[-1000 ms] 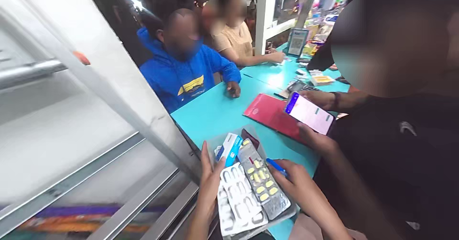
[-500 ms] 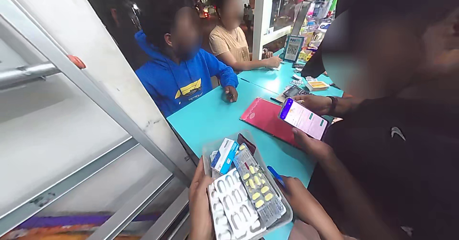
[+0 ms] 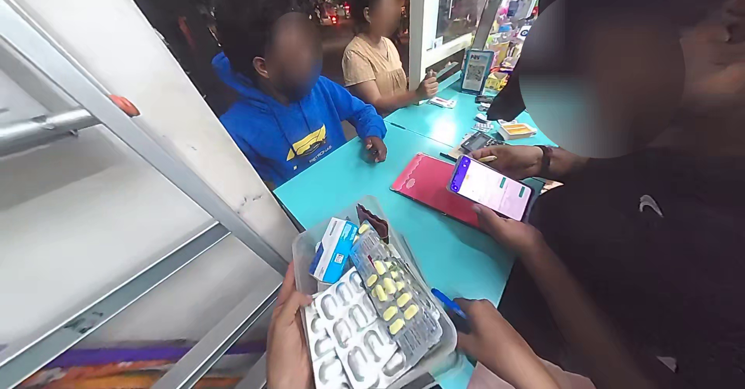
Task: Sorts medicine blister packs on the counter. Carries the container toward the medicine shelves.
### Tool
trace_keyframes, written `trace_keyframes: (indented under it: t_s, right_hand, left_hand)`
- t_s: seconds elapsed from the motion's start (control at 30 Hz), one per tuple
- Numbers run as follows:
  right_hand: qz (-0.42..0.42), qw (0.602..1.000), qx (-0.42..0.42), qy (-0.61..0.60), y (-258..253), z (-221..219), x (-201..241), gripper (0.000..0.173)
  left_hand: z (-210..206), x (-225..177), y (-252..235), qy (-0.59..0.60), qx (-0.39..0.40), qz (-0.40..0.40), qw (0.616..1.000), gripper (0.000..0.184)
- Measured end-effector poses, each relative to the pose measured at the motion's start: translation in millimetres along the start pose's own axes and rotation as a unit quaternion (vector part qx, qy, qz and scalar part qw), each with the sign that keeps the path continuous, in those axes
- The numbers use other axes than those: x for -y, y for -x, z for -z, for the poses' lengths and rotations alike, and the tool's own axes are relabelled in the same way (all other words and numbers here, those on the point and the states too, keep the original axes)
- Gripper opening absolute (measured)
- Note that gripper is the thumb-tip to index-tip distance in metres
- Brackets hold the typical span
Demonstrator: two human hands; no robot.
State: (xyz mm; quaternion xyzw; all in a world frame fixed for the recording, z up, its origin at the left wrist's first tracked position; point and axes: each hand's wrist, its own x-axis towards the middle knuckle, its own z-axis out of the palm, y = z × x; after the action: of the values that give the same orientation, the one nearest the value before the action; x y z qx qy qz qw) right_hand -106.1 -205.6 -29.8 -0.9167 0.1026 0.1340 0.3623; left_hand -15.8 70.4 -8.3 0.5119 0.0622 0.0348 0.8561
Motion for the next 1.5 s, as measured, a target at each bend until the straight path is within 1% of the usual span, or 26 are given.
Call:
trace_keyframes:
  t_s: [0.07,0.1,0.17,0.2,0.33,0.4,0.5,0.6,0.67,0.7,0.83,0.87,0.93,1.0,1.1,1.17,1.2,1.23,1.27,1.3,1.33,1.37,1.4,1.43,1.47,1.5]
  right_hand:
    - [-0.002,0.995,-0.101,0.012,1,2,0,0.027]
    - [0.013,0.987,-0.161,0.014,2,3,-1,0.026]
    - [0.074,0.954,-0.291,0.015,4,9,-1,0.024]
    - [0.100,0.934,-0.342,0.017,6,15,3,0.025]
    - [0.179,0.863,-0.471,0.044,21,41,33,0.024]
    - [0.219,0.834,-0.500,0.074,28,45,50,0.023]
    - [0.276,0.811,-0.497,0.140,31,32,76,0.025]
    - [0.330,0.797,-0.458,0.214,32,2,97,0.019]
    - [0.357,0.807,-0.403,0.245,37,-15,109,0.018]
    - [0.367,0.813,-0.375,0.254,41,-21,114,0.017]
    - [0.388,0.813,-0.305,0.310,42,-45,124,0.017]
    - [0.389,0.813,-0.296,0.315,41,-48,124,0.018]
    - [0.386,0.816,-0.289,0.317,41,-51,124,0.018]
    - [0.383,0.822,-0.281,0.314,43,-52,123,0.018]
    - [0.393,0.843,-0.246,0.272,50,-51,117,0.021]
    - [0.399,0.870,-0.205,0.205,55,-43,110,0.022]
    - [0.394,0.884,-0.191,0.164,57,-35,105,0.018]
    - [0.383,0.893,-0.199,0.129,57,-26,99,0.016]
    - [0.364,0.893,-0.241,0.108,55,-17,91,0.017]
    - [0.338,0.884,-0.307,0.101,48,-10,81,0.019]
    - [0.298,0.872,-0.374,0.107,39,-3,68,0.024]
    - [0.247,0.864,-0.422,0.121,28,3,54,0.030]
    - [0.194,0.867,-0.440,0.131,20,9,42,0.037]
    - [0.147,0.882,-0.429,0.127,14,14,31,0.043]
    - [0.115,0.905,-0.395,0.108,11,18,21,0.047]
    - [0.102,0.929,-0.347,0.073,10,20,13,0.048]
  left_hand:
    - [4,-6,0,-0.002,-0.002,-0.010,1.000,0.073]
    - [7,-8,1,-0.004,-0.002,-0.012,1.000,0.073]
    - [10,-6,2,-0.009,-0.006,-0.013,1.000,0.073]
    - [10,-3,2,-0.008,-0.006,-0.013,1.000,0.073]
    - [2,15,3,0.029,0.006,0.012,0.999,0.068]
    - [-8,24,4,0.054,0.015,0.032,0.998,0.065]
    - [-26,41,6,0.063,0.008,0.031,0.998,0.063]
    - [-40,58,13,0.034,-0.005,0.007,0.999,0.058]
    - [-45,59,16,-0.003,-0.008,-0.004,1.000,0.050]
    - [-46,57,18,-0.024,-0.004,-0.003,1.000,0.049]
    - [-43,50,24,-0.076,0.028,0.002,0.997,0.057]
    - [-42,49,25,-0.086,0.042,-0.009,0.995,0.060]
    - [-42,47,25,-0.089,0.078,-0.034,0.992,0.079]
    - [-41,48,24,-0.084,0.095,-0.024,0.992,0.091]
    - [-37,51,21,-0.095,0.129,-0.015,0.987,0.103]
    - [-36,51,24,-0.103,0.136,-0.009,0.985,0.102]
    - [-36,51,27,-0.098,0.137,-0.004,0.986,0.099]
    - [-36,51,31,-0.092,0.134,0.000,0.987,0.096]
    - [-36,51,35,-0.094,0.131,0.001,0.987,0.093]
    - [-36,51,39,-0.103,0.131,0.001,0.986,0.091]
    - [-36,50,45,-0.115,0.130,0.002,0.985,0.088]
    - [-36,51,50,-0.127,0.131,0.001,0.983,0.086]
    - [-36,52,55,-0.143,0.132,-0.005,0.981,0.084]
    - [-35,54,60,-0.157,0.133,-0.013,0.978,0.083]
    - [-35,55,65,-0.166,0.133,-0.018,0.977,0.082]
    - [-34,56,71,-0.171,0.130,-0.023,0.976,0.082]
